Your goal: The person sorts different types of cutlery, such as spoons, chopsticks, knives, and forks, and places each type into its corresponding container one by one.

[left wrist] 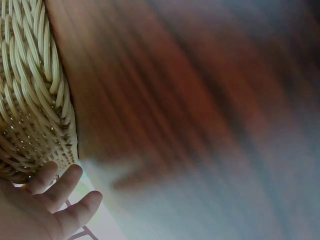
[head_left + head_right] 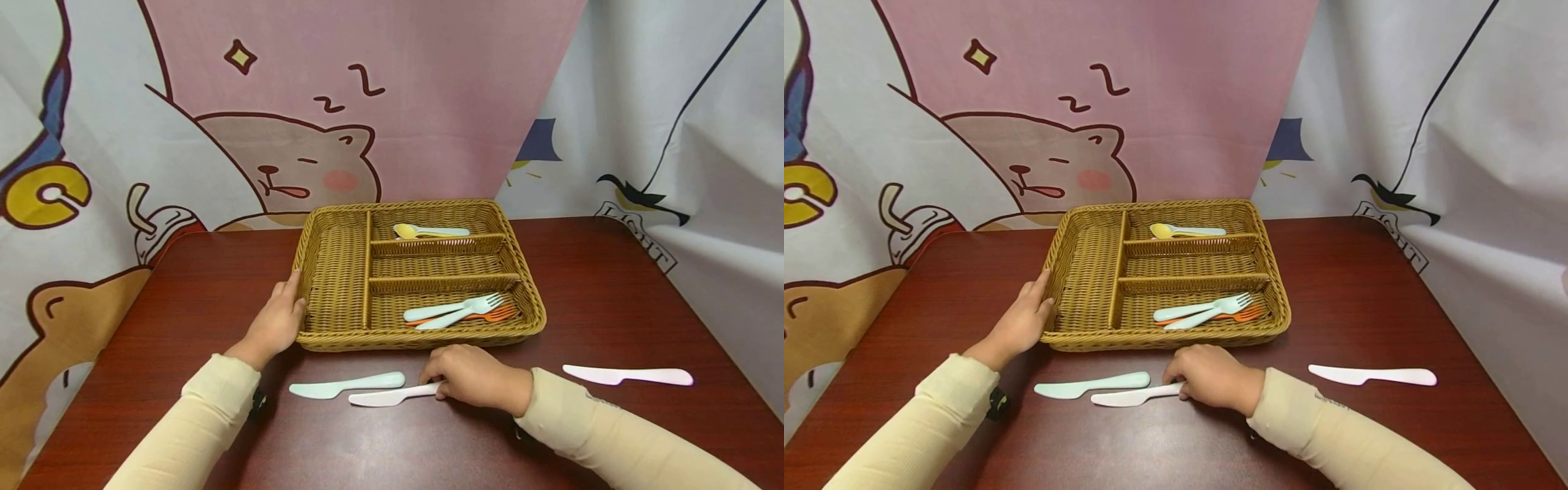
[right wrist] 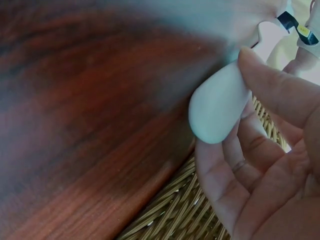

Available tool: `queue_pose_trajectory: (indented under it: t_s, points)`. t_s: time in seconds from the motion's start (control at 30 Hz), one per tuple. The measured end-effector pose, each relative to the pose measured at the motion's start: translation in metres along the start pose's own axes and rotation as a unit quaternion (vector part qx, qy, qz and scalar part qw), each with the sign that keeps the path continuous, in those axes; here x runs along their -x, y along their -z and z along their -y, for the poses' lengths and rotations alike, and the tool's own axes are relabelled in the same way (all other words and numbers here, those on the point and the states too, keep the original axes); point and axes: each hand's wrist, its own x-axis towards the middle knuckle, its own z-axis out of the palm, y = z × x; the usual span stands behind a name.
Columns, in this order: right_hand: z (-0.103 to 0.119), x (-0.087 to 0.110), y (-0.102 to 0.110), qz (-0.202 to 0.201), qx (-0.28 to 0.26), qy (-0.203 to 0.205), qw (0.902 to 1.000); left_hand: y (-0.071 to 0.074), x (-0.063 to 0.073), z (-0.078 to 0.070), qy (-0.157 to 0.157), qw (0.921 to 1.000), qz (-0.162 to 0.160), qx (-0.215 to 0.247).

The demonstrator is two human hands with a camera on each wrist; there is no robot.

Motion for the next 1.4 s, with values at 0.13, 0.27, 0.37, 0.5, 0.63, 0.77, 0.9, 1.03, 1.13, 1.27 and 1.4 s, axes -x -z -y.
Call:
queue_pose_trajectory:
  t_s: [0.13,0.27,0.37,0.5,0.63,0.77,0.9,1.03,1.13,1.27,1.4]
  points:
    - [0.000,0.000,0.001,0.003,-0.017,0.001,0.9999,-0.001,-0.001,0.000,0.004,1.0000,0.001,0.005]
    - [0.000,0.001,0.001,0.003,-0.021,0.007,0.9997,-0.002,-0.001,0.001,0.011,0.9999,0.003,0.009]
    - [0.000,0.003,0.001,0.001,-0.024,0.009,0.9997,-0.002,-0.001,0.002,0.015,0.9998,0.003,0.012]
    - [0.002,0.005,0.004,-0.002,-0.037,-0.001,0.9993,-0.002,-0.001,0.002,0.015,0.9998,0.005,0.014]
    - [0.005,0.005,0.007,-0.010,-0.051,-0.002,0.9986,-0.001,-0.001,0.002,0.013,0.9998,0.006,0.014]
    - [0.008,0.005,0.010,-0.029,-0.065,0.017,0.9973,-0.001,0.000,0.002,0.014,0.9998,0.006,0.014]
    - [0.012,0.003,0.012,-0.055,-0.089,0.025,0.9942,0.000,-0.001,0.000,0.013,0.9998,0.006,0.014]
    - [0.015,0.000,0.014,-0.071,-0.116,0.006,0.9907,-0.001,-0.001,0.000,0.008,0.9999,0.002,0.014]
    - [0.016,-0.001,0.016,-0.078,-0.126,-0.015,0.9889,-0.002,-0.002,0.000,0.007,0.9999,0.001,0.014]
    - [0.019,-0.004,0.020,-0.083,-0.156,-0.039,0.9835,-0.002,-0.003,0.000,0.010,0.9998,0.004,0.015]
    - [0.021,-0.010,0.025,-0.091,-0.216,-0.067,0.9700,-0.001,-0.002,0.001,0.015,0.9998,0.008,0.015]
